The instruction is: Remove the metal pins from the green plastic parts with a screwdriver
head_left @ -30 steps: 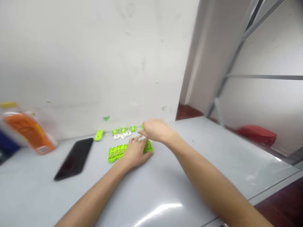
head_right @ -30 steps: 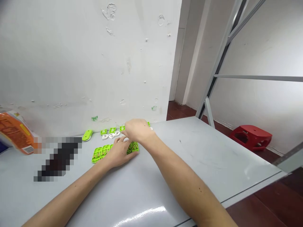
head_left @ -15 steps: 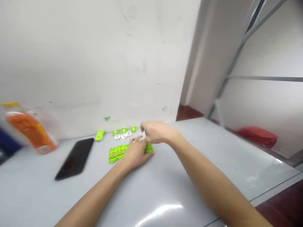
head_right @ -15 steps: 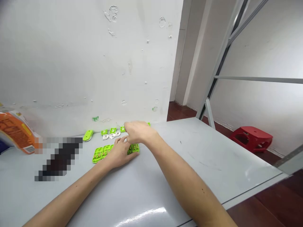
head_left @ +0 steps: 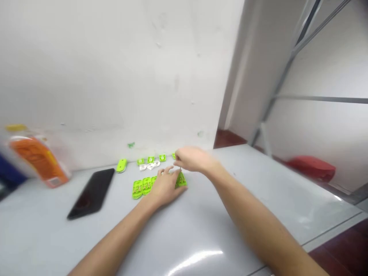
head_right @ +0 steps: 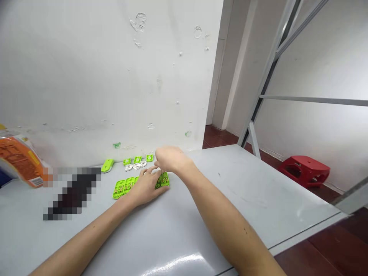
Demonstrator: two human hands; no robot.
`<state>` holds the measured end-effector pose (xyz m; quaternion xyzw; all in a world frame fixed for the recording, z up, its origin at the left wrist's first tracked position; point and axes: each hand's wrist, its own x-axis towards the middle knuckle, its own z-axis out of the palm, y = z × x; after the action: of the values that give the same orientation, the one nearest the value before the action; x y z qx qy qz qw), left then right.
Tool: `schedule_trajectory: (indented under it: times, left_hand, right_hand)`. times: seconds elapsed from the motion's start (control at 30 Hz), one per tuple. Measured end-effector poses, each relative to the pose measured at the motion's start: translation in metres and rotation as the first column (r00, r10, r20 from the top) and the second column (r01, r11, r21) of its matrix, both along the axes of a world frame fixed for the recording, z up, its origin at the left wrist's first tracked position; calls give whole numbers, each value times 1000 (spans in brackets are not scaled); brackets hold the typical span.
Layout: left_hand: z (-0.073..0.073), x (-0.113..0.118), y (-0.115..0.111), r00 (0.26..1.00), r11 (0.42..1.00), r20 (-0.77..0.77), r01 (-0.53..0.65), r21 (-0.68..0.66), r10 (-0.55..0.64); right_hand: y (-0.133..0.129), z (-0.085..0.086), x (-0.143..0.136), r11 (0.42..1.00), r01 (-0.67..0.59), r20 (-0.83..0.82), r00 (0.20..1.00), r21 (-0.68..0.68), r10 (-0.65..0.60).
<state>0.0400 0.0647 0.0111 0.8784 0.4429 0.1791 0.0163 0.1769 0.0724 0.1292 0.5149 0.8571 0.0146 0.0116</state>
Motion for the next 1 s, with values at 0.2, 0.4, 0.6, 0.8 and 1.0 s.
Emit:
schedule_trajectory:
  times: [0.2,0.4,0.6,0.8,1.0]
  left_hand:
    - [-3,-1,2,1000,1000,-3,-7,-16,7]
    - [0,-1,0,1000,999,-2,-10,-31,10]
    - [2,0,-2,1000,999,2,-21,-39,21]
    - [-1,0,-1,1000,999,2,-19,-37,19]
    - [0,-1,-1,1000,999,2,-18,-37,18]
  right_hand:
    - [2,6,8,998,37,-1,999,-45,-37]
    - [4,5,8,994,51,-5,999,-95,-52]
    - [6,3,8,991,81,-1,997,-106,-81]
    - [8,-1,9,990,131,14,991,-60,-130]
    - [4,-3,9,995,57,11,998,-77,-56]
